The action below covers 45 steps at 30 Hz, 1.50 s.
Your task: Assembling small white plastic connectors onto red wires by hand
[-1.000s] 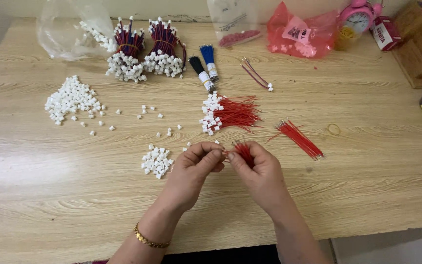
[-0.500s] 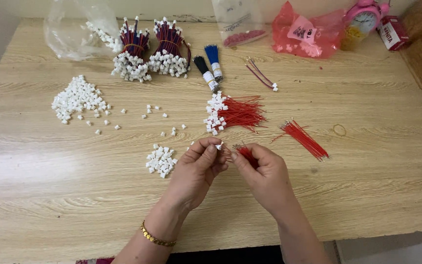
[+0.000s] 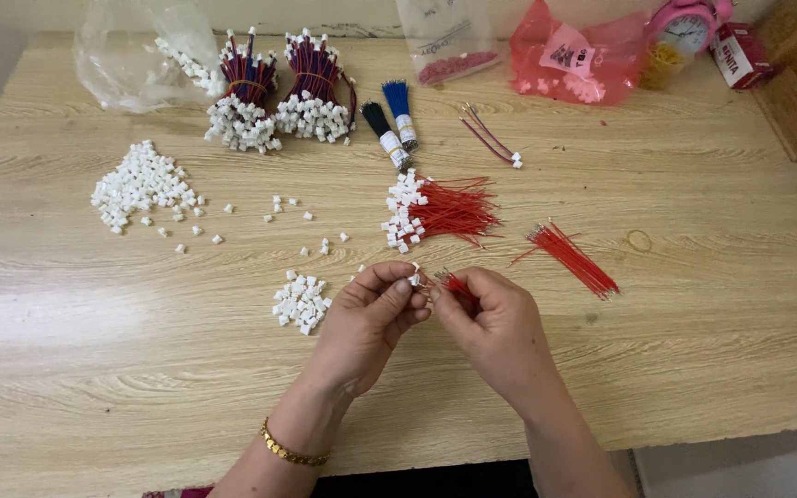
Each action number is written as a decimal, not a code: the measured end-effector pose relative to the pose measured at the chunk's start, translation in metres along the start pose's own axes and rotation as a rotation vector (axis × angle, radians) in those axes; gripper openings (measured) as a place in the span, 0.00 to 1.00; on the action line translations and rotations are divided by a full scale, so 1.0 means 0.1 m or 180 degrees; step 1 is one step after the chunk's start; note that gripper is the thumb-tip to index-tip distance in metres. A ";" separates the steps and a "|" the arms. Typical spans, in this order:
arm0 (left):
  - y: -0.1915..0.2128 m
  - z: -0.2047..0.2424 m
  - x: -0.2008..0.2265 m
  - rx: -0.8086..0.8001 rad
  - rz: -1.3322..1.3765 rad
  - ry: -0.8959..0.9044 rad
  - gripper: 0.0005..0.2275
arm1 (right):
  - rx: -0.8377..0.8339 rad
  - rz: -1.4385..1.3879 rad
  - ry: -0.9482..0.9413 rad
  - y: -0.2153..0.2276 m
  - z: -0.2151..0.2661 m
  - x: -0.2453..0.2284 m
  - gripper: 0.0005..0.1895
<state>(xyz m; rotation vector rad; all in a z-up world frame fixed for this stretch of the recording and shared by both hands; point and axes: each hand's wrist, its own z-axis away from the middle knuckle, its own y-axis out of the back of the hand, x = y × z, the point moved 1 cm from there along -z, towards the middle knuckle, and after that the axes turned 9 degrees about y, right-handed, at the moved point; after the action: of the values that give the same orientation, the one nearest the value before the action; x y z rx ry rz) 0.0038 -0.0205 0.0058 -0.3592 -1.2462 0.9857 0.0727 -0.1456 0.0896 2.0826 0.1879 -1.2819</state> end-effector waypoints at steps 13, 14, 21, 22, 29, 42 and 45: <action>0.03 0.01 0.04 0.0235 -0.1242 -0.0471 0.07 | -0.0073 0.0467 -0.0083 0.01 -0.01 -0.01 0.06; 0.03 -0.01 0.01 0.0271 -0.1252 -0.0484 0.07 | -0.0093 0.0453 -0.0080 0.00 -0.01 -0.01 0.06; 0.00 -0.15 -0.20 0.0303 -0.1117 -0.0428 0.08 | -0.0109 0.0155 -0.0163 -0.01 0.03 0.25 0.05; 0.01 -0.14 -0.20 0.0339 -0.1109 -0.0440 0.08 | -0.0143 0.0139 -0.0155 -0.02 0.05 0.26 0.05; 0.00 -0.07 -0.08 0.0269 -0.1093 -0.0318 0.08 | -0.0171 0.0234 -0.0061 -0.01 0.01 0.08 0.05; -0.22 0.13 0.36 0.0478 -0.3430 -0.0941 0.07 | -0.0319 0.0491 0.0187 -0.02 -0.02 0.21 0.10; 0.06 -0.07 0.61 0.0763 -0.4388 -0.1730 0.09 | -0.0327 0.0400 0.0126 0.05 -0.08 0.22 0.16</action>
<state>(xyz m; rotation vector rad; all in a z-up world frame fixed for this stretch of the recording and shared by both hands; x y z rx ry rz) 0.0072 0.0326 0.0377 0.9390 -1.4244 -0.0176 0.0915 -0.1491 0.0756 2.0005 0.1353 -1.1335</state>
